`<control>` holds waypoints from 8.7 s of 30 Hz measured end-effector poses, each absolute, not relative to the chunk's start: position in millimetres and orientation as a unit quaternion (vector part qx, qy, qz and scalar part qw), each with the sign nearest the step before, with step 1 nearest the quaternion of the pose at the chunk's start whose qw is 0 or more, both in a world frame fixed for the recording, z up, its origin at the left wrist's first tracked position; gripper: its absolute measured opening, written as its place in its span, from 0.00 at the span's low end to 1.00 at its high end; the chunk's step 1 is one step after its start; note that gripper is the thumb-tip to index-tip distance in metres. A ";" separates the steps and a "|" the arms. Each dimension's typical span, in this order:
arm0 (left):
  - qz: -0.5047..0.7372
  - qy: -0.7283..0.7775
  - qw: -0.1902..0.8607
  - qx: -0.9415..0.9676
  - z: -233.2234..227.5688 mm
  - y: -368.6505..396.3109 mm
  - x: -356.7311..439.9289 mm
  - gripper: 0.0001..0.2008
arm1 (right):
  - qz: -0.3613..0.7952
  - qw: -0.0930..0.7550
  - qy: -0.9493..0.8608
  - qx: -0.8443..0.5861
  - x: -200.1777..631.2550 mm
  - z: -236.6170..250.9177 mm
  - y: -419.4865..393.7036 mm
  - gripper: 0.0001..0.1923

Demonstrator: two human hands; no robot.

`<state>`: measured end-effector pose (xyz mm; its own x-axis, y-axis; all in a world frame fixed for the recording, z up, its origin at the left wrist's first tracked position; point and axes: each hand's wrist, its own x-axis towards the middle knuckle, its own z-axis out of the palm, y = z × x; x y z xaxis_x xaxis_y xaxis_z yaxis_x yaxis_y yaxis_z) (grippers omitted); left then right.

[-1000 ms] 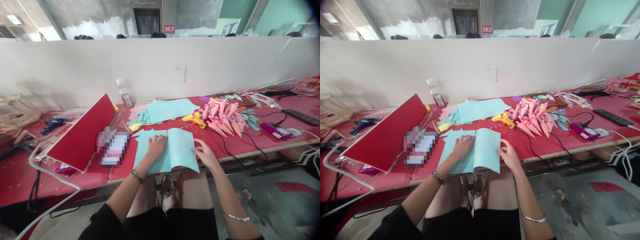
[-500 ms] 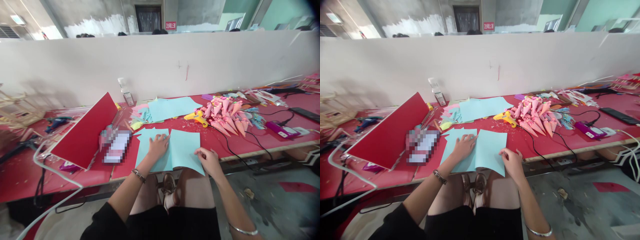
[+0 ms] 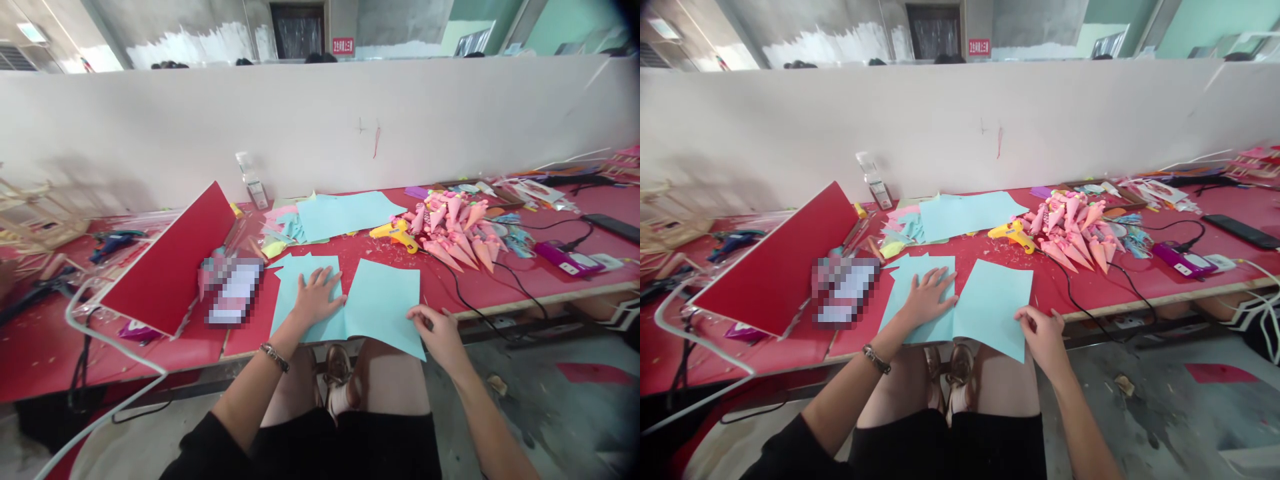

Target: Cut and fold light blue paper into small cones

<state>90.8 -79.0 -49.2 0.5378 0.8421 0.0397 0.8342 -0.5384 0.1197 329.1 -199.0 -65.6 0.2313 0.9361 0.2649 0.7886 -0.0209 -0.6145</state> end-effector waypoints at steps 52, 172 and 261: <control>0.043 0.418 0.029 0.907 -42.9 -146.1 11.2 0.41 | 0.050 0.579 -0.559 -0.592 243.9 25.5 71.6 0.19; 0.230 0.357 0.616 0.664 -10.9 -95.2 54.5 0.25 | 0.507 0.460 -0.518 -0.512 227.6 -14.4 -130.1 0.18; 0.195 0.336 -0.038 0.921 26.7 -103.2 50.4 0.11 | 0.362 0.222 -0.789 -0.445 241.5 10.4 -95.9 0.20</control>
